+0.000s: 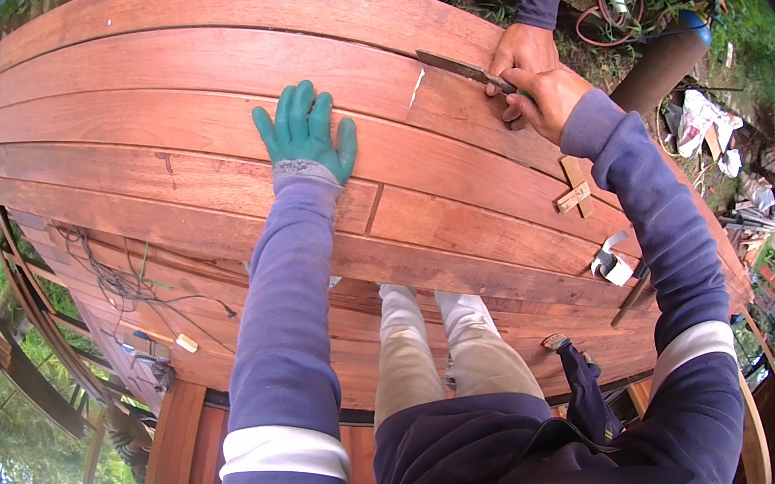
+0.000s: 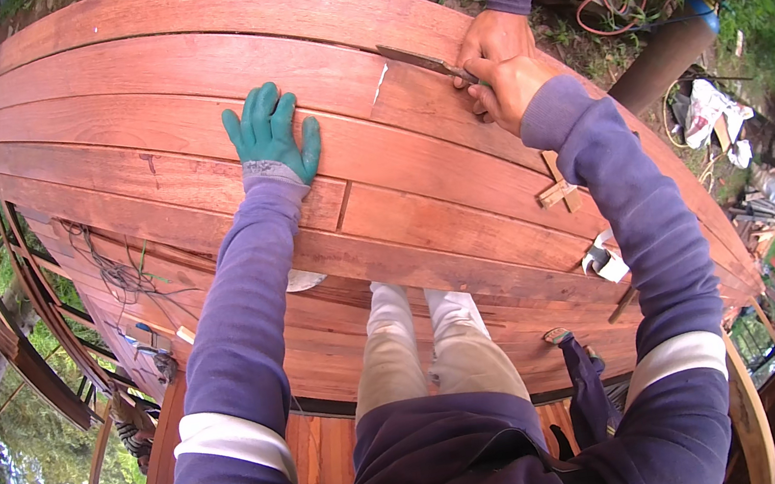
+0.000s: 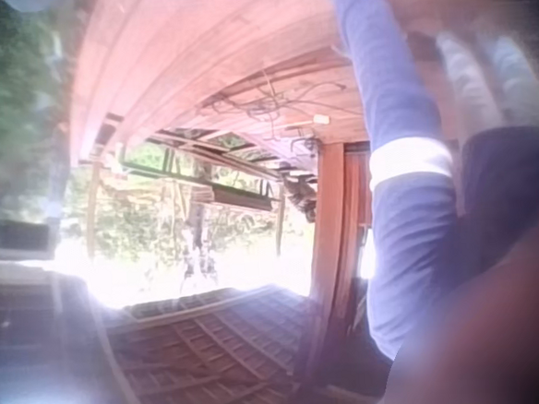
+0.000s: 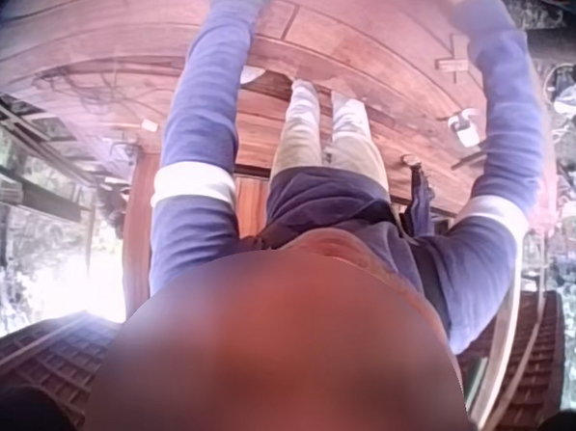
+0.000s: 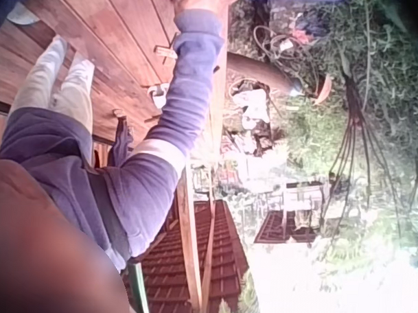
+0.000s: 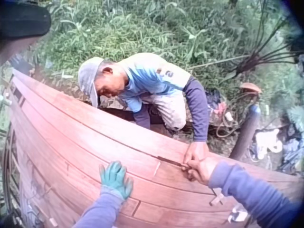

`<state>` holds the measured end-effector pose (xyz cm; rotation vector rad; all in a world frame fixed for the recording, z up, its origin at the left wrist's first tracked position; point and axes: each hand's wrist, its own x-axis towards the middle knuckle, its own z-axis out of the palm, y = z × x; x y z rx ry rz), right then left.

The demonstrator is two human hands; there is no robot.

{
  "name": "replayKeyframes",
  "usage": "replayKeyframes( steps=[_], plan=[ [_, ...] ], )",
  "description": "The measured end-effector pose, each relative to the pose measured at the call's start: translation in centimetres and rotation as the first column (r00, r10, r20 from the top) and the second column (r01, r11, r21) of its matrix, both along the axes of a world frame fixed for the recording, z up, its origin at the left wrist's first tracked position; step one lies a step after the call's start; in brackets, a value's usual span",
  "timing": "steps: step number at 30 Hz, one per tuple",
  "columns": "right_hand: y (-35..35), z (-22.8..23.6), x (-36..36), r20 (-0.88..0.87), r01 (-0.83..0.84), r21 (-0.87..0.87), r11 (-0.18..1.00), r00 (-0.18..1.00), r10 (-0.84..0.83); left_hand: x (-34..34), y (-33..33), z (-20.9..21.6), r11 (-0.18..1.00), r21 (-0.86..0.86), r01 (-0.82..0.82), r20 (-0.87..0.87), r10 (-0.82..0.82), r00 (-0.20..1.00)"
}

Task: The person applies glue from a bottle along the seams of wooden planks on a curved structure, then uses a putty knife to spread and smooth the glue. Another person assists by holding planks and working nearby.

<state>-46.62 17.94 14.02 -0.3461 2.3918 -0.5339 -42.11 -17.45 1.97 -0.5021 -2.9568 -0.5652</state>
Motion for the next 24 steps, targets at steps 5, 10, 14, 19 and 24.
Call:
replayKeyframes(
  steps=[5,10,14,19,24],
  plan=[
    [0.1,0.0,-0.1,-0.006,0.017,-0.048,0.999,1.0,-0.017,-0.1,0.0,0.3,1.0,-0.016,0.003,0.011,-0.003,1.0],
    [0.0,-0.3,0.4,-0.018,-0.017,0.061,0.998,1.0,0.018,-0.1,0.0,0.2,1.0,-0.023,0.008,0.017,-0.007,1.0],
    [-0.9,-0.3,2.0,-0.09,0.05,0.078,0.996,0.995,-0.043,0.0,0.0,0.3,1.0,-0.012,0.009,0.004,-0.009,1.0],
    [-2.2,0.5,2.3,-0.072,0.076,0.15,0.986,0.995,-0.066,-0.4,0.0,0.5,1.0,-0.011,0.029,-0.023,-0.029,0.999],
    [-3.5,1.9,1.0,0.023,0.03,0.279,0.96,0.999,-0.038,0.0,0.1,0.6,1.0,0.016,0.023,-0.072,-0.022,0.997]
  ],
)
